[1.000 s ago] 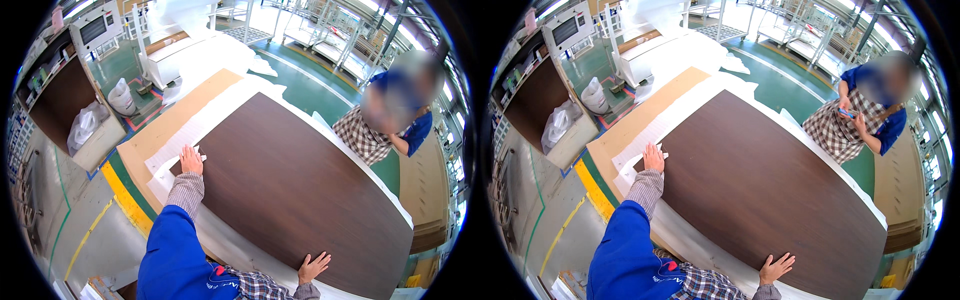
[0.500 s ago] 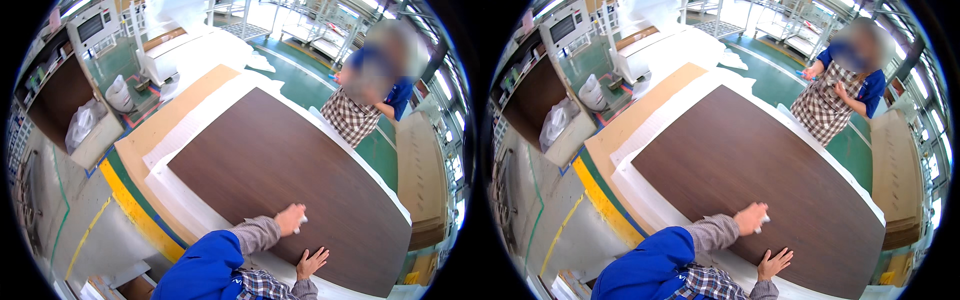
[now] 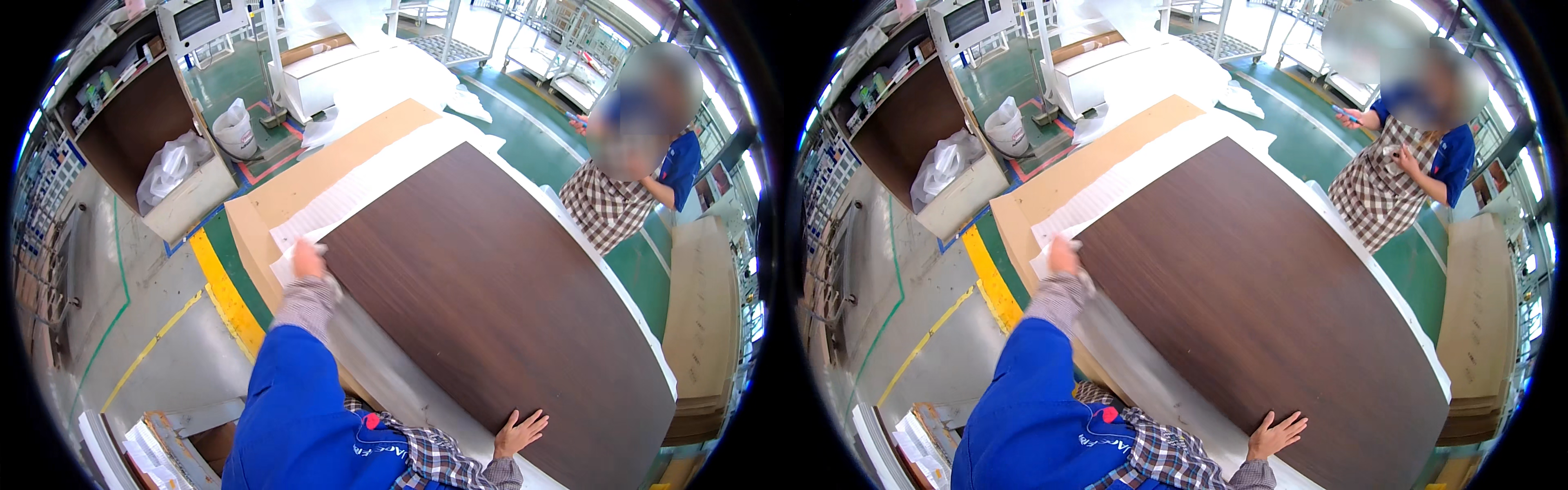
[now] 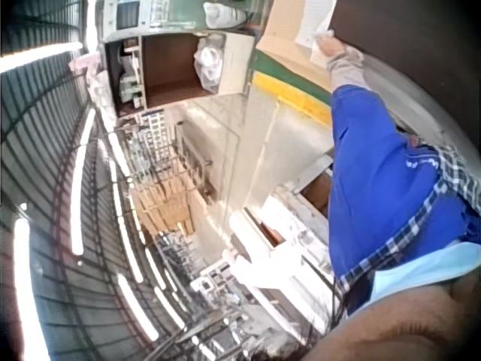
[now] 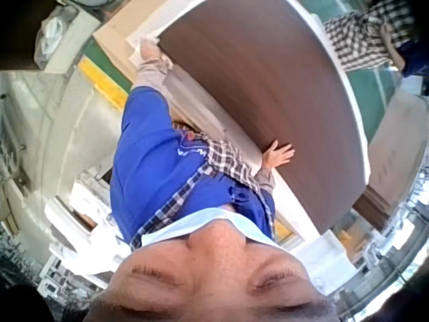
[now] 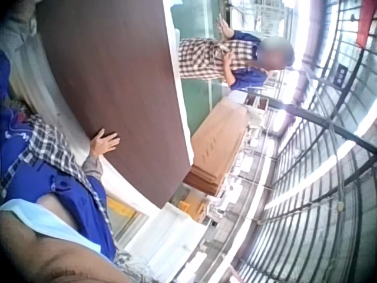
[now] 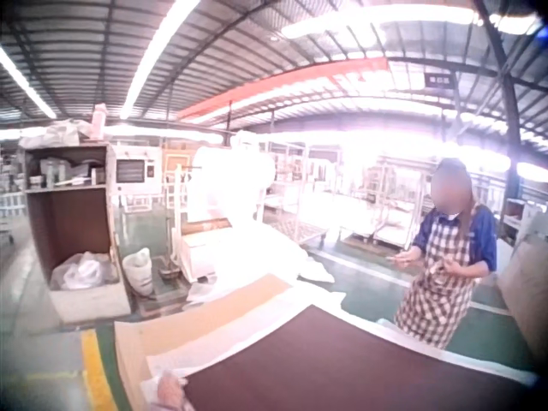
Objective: The person places a large dark brown panel onto a workbench and covers it with a white protective sheet. They then wipe the surface of the panel with a cloth and use a blue marker to make marks on the edges. The person continues to wipe the panel and handle the protective sheet while a coworker works nearby.
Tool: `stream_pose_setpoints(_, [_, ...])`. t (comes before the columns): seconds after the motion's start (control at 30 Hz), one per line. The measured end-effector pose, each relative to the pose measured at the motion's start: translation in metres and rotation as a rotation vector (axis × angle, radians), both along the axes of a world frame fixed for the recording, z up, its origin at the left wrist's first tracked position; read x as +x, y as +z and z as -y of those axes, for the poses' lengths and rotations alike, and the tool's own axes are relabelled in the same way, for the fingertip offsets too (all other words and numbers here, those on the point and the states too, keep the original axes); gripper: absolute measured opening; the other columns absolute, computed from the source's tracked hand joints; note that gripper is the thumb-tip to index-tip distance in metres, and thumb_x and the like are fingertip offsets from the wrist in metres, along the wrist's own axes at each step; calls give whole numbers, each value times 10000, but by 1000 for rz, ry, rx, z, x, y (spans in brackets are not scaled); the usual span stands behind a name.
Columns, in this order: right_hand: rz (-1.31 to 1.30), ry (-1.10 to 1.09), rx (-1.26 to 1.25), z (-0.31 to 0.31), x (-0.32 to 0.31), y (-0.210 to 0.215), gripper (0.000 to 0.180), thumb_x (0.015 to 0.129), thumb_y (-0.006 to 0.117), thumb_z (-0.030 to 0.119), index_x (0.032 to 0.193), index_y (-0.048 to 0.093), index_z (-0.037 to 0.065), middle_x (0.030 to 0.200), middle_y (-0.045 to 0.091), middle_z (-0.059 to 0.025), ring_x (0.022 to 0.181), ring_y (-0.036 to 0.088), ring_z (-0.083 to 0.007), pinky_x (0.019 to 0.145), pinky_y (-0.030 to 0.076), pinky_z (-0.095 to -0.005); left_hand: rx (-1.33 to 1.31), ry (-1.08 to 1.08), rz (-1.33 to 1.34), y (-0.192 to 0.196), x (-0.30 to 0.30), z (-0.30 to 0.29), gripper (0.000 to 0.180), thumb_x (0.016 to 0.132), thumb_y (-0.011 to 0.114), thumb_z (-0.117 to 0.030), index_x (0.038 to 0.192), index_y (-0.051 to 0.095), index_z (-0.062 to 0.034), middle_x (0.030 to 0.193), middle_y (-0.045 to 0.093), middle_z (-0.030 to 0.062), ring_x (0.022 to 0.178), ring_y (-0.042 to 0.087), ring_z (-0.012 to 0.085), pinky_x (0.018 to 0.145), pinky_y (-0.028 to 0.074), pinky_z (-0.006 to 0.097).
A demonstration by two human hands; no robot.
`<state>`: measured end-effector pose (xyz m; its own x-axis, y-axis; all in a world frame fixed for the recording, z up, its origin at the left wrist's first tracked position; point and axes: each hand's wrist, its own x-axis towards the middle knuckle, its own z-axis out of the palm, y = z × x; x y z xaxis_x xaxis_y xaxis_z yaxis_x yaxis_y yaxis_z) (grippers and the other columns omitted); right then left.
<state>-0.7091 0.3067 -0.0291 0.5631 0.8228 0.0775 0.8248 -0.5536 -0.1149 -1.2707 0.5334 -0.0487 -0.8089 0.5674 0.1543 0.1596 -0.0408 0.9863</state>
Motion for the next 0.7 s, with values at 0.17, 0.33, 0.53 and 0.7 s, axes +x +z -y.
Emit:
stream_pose_setpoints(0.17, [-13, -28, -2, -3, -1, 10, 693, 893, 422, 456, 1401, 217, 33, 1467, 137, -206, 1362, 106, -355, 1075, 75, -520, -791, 422, -732, -30, -160, 84, 187, 821, 506, -124, 889, 609, 16, 877, 585, 205, 841, 579, 392, 724, 477, 444])
stream_pose_setpoints(0.33, [39, 29, 56, -8, -3, 26, 684, 893, 433, 457, 1402, 231, 48, 1461, 159, -208, 1354, 133, -361, 1066, 115, -528, -524, 493, -484, 37, -183, 51, 230, 855, 507, -199, 892, 603, 7, 857, 620, 188, 810, 594, 329, 713, 465, 416])
stream_pose_setpoints(0.53, [25, 13, 17, -14, -8, 41, 691, 888, 441, 452, 1403, 224, 46, 1464, 132, -219, 1358, 114, -364, 1073, 98, -521, -141, 50, -312, 79, -68, -18, 251, 873, 530, -237, 882, 602, 4, 797, 607, 139, 754, 588, 221, 657, 446, 326])
stream_pose_setpoints(0.7, [-44, 54, 36, -15, -12, 51, 704, 884, 448, 452, 1402, 217, 36, 1465, 118, -225, 1361, 100, -365, 1077, 80, -515, -299, -361, -372, 51, 5, -21, 272, 835, 550, -218, 995, 617, -9, 1118, 554, 171, 981, 562, 292, 862, 434, 385])
